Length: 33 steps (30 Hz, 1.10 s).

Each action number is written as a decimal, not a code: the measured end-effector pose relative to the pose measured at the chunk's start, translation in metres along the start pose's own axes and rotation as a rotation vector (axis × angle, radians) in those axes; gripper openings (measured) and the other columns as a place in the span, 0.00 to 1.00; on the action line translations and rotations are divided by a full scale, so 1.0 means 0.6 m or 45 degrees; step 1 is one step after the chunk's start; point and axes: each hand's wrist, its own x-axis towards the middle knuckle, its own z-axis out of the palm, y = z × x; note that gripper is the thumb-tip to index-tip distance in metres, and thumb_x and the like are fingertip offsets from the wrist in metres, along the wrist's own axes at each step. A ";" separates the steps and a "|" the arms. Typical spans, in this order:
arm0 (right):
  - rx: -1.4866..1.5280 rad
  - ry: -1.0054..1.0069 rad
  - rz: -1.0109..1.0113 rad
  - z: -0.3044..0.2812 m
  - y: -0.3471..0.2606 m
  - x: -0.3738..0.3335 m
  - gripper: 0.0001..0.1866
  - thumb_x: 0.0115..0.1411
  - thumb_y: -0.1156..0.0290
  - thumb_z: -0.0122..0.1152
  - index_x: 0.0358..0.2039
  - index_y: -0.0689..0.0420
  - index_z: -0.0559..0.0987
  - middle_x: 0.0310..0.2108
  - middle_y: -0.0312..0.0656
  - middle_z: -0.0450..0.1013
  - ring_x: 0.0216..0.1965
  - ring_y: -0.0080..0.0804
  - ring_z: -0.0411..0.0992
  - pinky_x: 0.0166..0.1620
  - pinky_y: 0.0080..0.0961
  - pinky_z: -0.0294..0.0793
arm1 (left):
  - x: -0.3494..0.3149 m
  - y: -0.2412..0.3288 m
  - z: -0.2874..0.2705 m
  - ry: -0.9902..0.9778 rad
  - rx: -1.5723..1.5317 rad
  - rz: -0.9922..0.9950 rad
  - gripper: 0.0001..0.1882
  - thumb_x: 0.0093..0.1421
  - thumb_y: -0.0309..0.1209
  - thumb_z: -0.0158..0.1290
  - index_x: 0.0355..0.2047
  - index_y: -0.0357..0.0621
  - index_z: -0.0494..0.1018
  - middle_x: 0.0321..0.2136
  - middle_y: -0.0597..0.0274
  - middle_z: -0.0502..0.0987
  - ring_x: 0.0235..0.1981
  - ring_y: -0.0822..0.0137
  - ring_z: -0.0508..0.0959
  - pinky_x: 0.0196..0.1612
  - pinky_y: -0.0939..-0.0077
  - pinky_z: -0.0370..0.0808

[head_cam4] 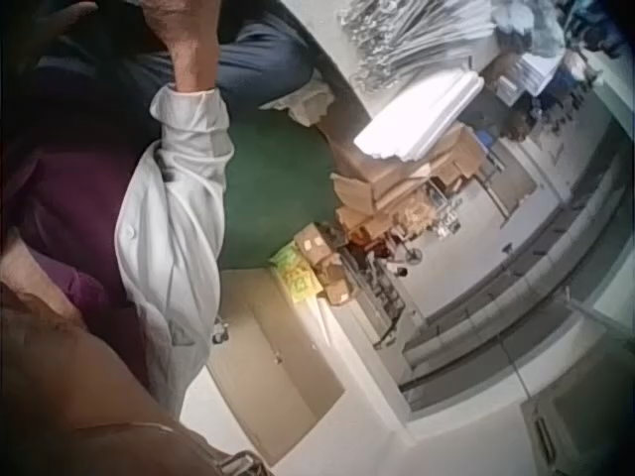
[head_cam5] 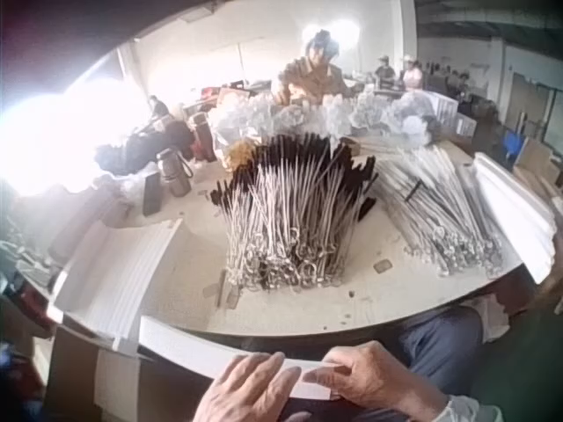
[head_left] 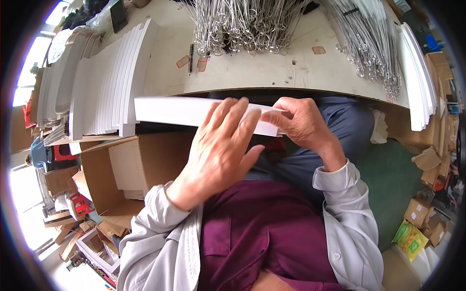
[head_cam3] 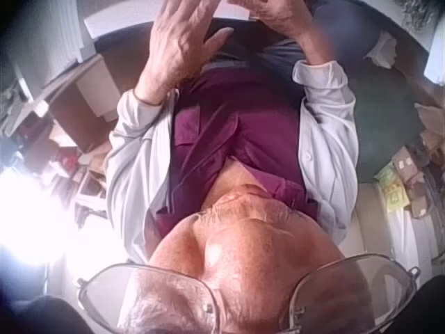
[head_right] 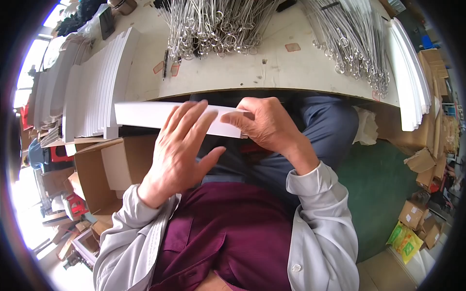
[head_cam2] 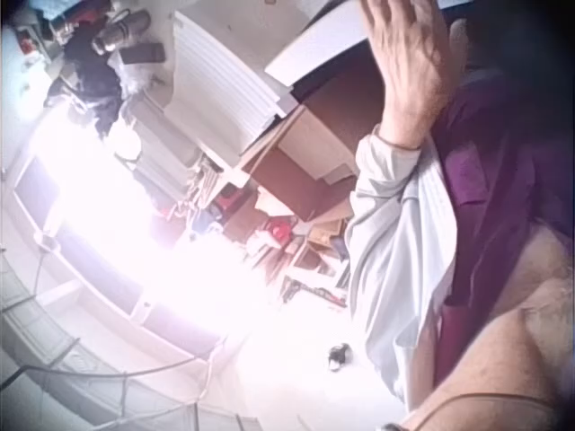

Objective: Packaging bunches of long-handled industrial brushes into small cardboard tubes/boxes.

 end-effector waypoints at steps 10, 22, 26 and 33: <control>0.151 0.160 -0.149 -0.001 0.033 -0.016 0.17 0.66 0.61 0.68 0.36 0.65 0.82 0.25 0.42 0.79 0.24 0.28 0.76 0.29 0.30 0.76 | -0.011 -0.033 0.080 -0.223 0.006 -0.166 0.37 0.44 0.30 0.71 0.55 0.40 0.69 0.30 0.55 0.76 0.30 0.51 0.81 0.31 0.59 0.79; 0.861 0.250 0.218 0.009 0.064 -0.046 0.12 0.69 0.69 0.63 0.45 0.66 0.83 0.35 0.44 0.82 0.34 0.27 0.81 0.35 0.23 0.84 | -0.028 -0.042 0.106 -0.199 -0.021 -0.269 0.34 0.46 0.32 0.69 0.54 0.40 0.71 0.30 0.52 0.79 0.29 0.52 0.84 0.31 0.61 0.82; 0.837 0.272 0.202 0.009 0.060 -0.041 0.11 0.68 0.70 0.64 0.43 0.66 0.84 0.35 0.44 0.82 0.33 0.27 0.81 0.35 0.22 0.84 | -0.037 -0.050 0.114 -0.173 -0.119 -0.251 0.33 0.47 0.33 0.67 0.54 0.36 0.70 0.30 0.49 0.79 0.28 0.49 0.83 0.29 0.58 0.81; 1.017 0.152 0.404 -0.015 0.059 -0.032 0.10 0.66 0.70 0.67 0.40 0.66 0.83 0.30 0.41 0.80 0.30 0.27 0.81 0.29 0.23 0.83 | -0.040 -0.048 0.114 -0.180 -0.208 -0.315 0.31 0.48 0.34 0.69 0.52 0.40 0.73 0.30 0.50 0.81 0.31 0.50 0.84 0.33 0.61 0.83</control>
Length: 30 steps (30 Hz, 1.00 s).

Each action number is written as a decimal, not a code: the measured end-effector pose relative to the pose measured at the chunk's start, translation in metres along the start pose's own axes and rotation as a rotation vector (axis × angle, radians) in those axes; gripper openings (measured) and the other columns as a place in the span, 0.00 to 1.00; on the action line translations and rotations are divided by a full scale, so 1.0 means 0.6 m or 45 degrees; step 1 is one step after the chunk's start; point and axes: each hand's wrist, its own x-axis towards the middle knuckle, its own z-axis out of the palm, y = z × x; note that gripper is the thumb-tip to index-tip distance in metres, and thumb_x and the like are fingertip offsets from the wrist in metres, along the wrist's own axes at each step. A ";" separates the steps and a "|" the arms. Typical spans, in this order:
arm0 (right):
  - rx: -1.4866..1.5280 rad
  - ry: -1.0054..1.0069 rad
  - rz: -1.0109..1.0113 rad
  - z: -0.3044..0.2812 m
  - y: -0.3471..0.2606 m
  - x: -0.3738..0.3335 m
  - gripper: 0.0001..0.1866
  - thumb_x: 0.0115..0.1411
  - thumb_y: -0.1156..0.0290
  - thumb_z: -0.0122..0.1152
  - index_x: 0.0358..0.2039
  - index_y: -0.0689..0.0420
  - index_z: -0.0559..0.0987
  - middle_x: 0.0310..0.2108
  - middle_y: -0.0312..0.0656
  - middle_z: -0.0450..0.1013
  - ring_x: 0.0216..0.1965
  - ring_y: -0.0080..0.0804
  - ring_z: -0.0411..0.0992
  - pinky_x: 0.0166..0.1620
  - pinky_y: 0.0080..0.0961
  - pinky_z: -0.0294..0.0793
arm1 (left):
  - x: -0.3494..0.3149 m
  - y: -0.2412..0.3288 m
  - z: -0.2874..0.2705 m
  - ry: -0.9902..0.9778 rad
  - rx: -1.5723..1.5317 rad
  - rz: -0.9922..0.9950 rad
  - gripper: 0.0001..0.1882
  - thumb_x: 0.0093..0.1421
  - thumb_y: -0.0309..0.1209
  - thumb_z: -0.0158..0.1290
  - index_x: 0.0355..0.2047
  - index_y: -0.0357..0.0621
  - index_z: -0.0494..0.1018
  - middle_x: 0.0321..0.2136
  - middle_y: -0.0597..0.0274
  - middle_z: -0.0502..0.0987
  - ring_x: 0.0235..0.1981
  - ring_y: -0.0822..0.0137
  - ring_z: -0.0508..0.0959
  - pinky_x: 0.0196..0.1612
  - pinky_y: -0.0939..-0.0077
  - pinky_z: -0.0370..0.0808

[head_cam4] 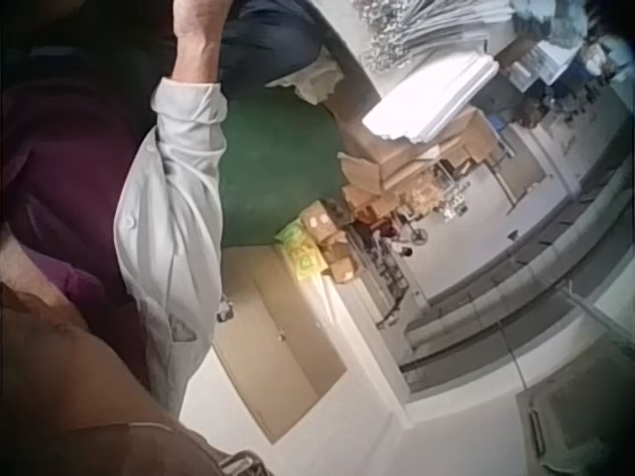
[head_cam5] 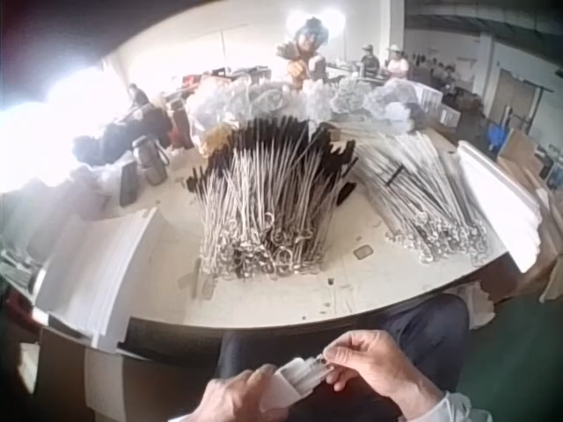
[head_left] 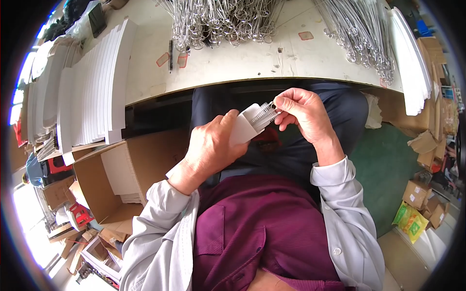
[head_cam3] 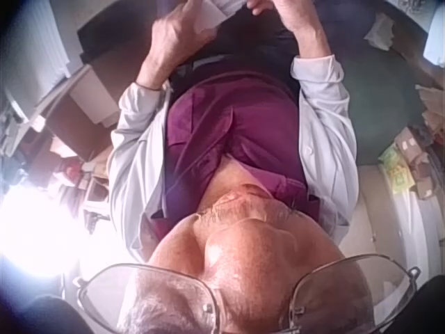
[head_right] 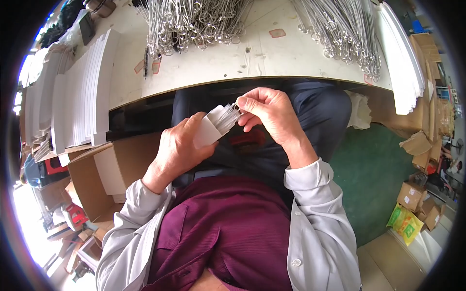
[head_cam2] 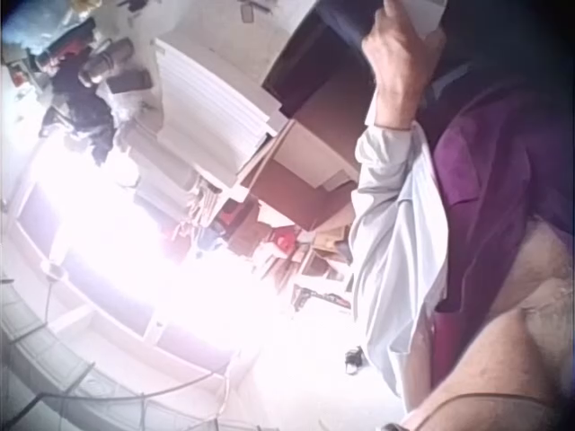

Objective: Packaging bunches of long-handled industrial brushes into small cardboard tubes/boxes.

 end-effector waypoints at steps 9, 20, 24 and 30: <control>0.031 -0.011 -0.017 0.009 0.012 0.004 0.10 0.67 0.70 0.66 0.39 0.65 0.83 0.32 0.41 0.80 0.30 0.26 0.80 0.31 0.24 0.84 | 0.001 -0.007 -0.003 0.042 0.042 0.133 0.34 0.46 0.31 0.69 0.55 0.42 0.73 0.29 0.53 0.80 0.29 0.53 0.84 0.32 0.62 0.82; -0.313 0.060 -0.104 0.022 0.029 -0.006 0.14 0.68 0.64 0.66 0.35 0.65 0.85 0.30 0.40 0.81 0.28 0.21 0.77 0.29 0.18 0.76 | 0.000 -0.016 0.006 0.116 0.114 0.210 0.36 0.44 0.29 0.69 0.56 0.41 0.72 0.29 0.56 0.78 0.28 0.55 0.83 0.30 0.64 0.81; -0.332 0.062 -0.201 0.027 0.025 -0.016 0.14 0.67 0.65 0.67 0.35 0.65 0.85 0.29 0.39 0.81 0.27 0.20 0.77 0.29 0.18 0.77 | -0.001 -0.018 0.006 0.086 0.144 0.184 0.38 0.43 0.29 0.69 0.57 0.40 0.71 0.30 0.56 0.77 0.29 0.55 0.82 0.30 0.63 0.81; -0.717 0.152 -0.408 0.037 0.041 -0.021 0.08 0.65 0.73 0.68 0.40 0.66 0.84 0.30 0.42 0.82 0.30 0.21 0.78 0.34 0.22 0.80 | -0.004 -0.020 0.014 0.049 0.173 0.153 0.40 0.43 0.29 0.70 0.58 0.40 0.70 0.31 0.56 0.77 0.30 0.54 0.82 0.32 0.62 0.81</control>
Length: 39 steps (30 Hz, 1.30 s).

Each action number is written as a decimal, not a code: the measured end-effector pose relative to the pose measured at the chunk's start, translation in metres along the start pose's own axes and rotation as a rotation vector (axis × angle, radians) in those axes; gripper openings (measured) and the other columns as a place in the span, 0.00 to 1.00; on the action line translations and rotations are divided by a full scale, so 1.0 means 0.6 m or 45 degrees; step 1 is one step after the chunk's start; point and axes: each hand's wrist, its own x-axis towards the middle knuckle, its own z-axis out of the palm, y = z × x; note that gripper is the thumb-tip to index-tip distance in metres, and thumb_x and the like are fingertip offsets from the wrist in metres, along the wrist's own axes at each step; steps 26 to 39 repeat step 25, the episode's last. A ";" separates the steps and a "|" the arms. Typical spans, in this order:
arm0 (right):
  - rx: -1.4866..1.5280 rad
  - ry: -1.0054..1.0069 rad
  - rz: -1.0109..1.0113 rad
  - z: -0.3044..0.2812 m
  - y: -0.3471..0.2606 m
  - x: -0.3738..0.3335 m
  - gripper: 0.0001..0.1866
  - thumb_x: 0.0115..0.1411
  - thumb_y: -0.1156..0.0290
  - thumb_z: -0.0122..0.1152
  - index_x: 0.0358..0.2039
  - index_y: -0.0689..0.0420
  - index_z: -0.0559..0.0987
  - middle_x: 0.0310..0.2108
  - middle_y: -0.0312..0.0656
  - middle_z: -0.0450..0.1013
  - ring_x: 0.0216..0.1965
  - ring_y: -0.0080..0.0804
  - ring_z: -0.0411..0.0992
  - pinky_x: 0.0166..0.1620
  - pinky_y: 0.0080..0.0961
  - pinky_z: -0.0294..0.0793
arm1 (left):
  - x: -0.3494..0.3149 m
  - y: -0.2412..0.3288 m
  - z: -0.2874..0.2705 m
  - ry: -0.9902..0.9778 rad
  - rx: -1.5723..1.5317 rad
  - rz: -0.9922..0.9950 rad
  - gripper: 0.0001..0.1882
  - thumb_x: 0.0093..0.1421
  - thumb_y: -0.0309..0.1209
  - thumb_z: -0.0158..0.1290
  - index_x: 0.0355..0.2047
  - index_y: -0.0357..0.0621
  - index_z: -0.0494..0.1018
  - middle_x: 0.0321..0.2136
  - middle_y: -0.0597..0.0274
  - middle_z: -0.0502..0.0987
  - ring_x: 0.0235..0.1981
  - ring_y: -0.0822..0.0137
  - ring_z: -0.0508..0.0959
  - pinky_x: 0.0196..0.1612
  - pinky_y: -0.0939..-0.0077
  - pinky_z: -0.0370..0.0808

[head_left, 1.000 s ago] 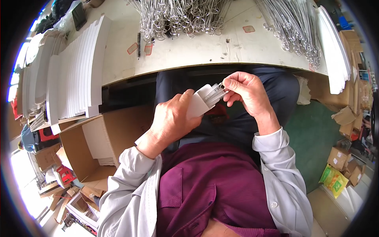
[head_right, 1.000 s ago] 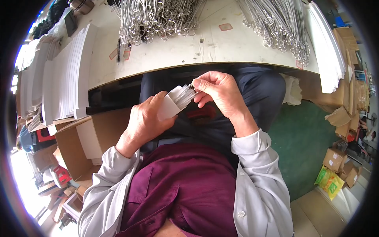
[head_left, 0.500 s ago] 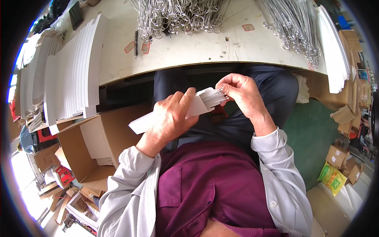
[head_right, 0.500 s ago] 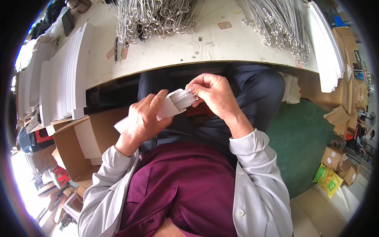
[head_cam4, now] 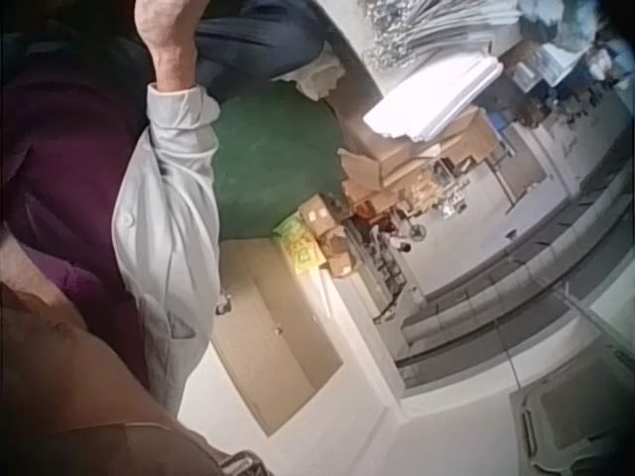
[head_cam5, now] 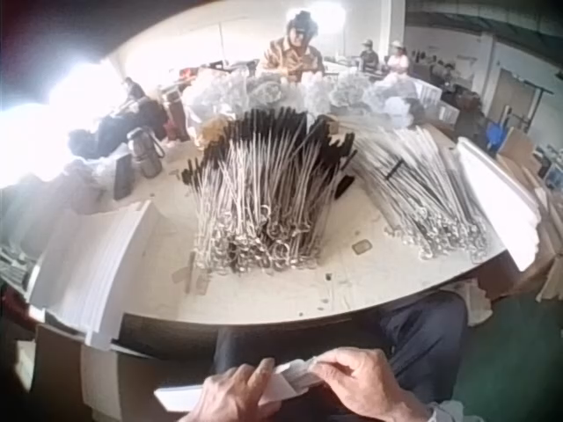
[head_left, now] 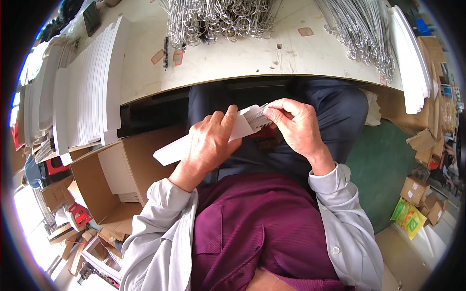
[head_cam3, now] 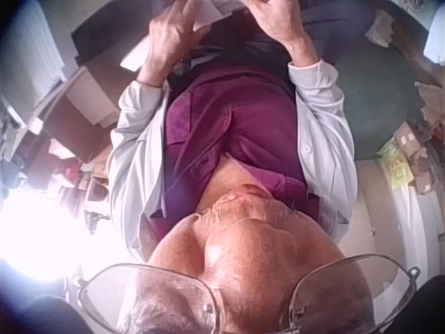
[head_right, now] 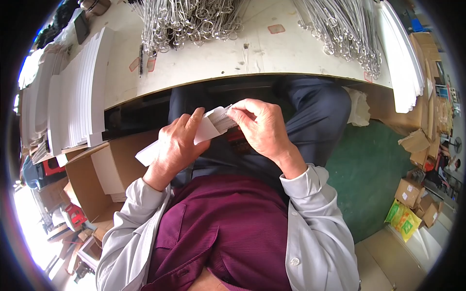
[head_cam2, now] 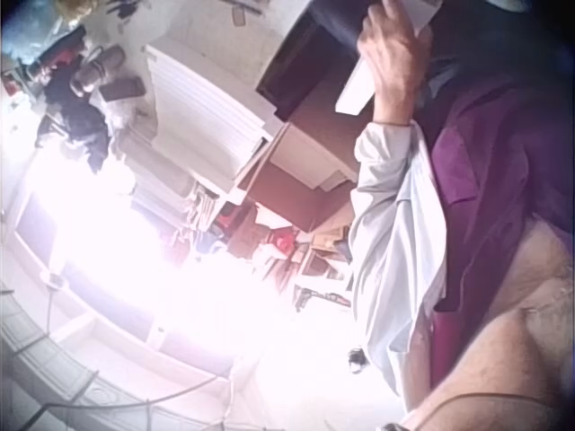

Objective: Packaging bunches of long-handled industrial brushes into small cardboard tubes/boxes.

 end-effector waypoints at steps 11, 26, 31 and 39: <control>0.010 -0.015 0.033 -0.001 -0.002 0.001 0.07 0.63 0.78 0.67 0.41 0.66 0.83 0.34 0.42 0.83 0.34 0.21 0.80 0.40 0.21 0.81 | -0.004 -0.002 0.005 -0.015 0.012 -0.037 0.40 0.43 0.29 0.69 0.59 0.40 0.69 0.32 0.55 0.77 0.31 0.54 0.82 0.33 0.61 0.81; 0.289 0.010 0.100 -0.006 0.001 0.006 0.05 0.65 0.77 0.65 0.40 0.64 0.83 0.32 0.40 0.81 0.29 0.19 0.77 0.34 0.20 0.81 | -0.008 -0.005 0.002 -0.048 -0.014 -0.068 0.41 0.44 0.30 0.69 0.60 0.41 0.68 0.33 0.54 0.78 0.33 0.52 0.82 0.35 0.61 0.81; 0.289 0.010 0.100 -0.006 0.001 0.006 0.05 0.65 0.77 0.65 0.40 0.64 0.83 0.32 0.40 0.81 0.29 0.19 0.77 0.34 0.20 0.81 | -0.008 -0.005 0.002 -0.048 -0.014 -0.068 0.41 0.44 0.30 0.69 0.60 0.41 0.68 0.33 0.54 0.78 0.33 0.52 0.82 0.35 0.61 0.81; 0.289 0.010 0.100 -0.006 0.001 0.006 0.05 0.65 0.77 0.65 0.40 0.64 0.83 0.32 0.40 0.81 0.29 0.19 0.77 0.34 0.20 0.81 | -0.008 -0.005 0.002 -0.048 -0.014 -0.068 0.41 0.44 0.30 0.69 0.60 0.41 0.68 0.33 0.54 0.78 0.33 0.52 0.82 0.35 0.61 0.81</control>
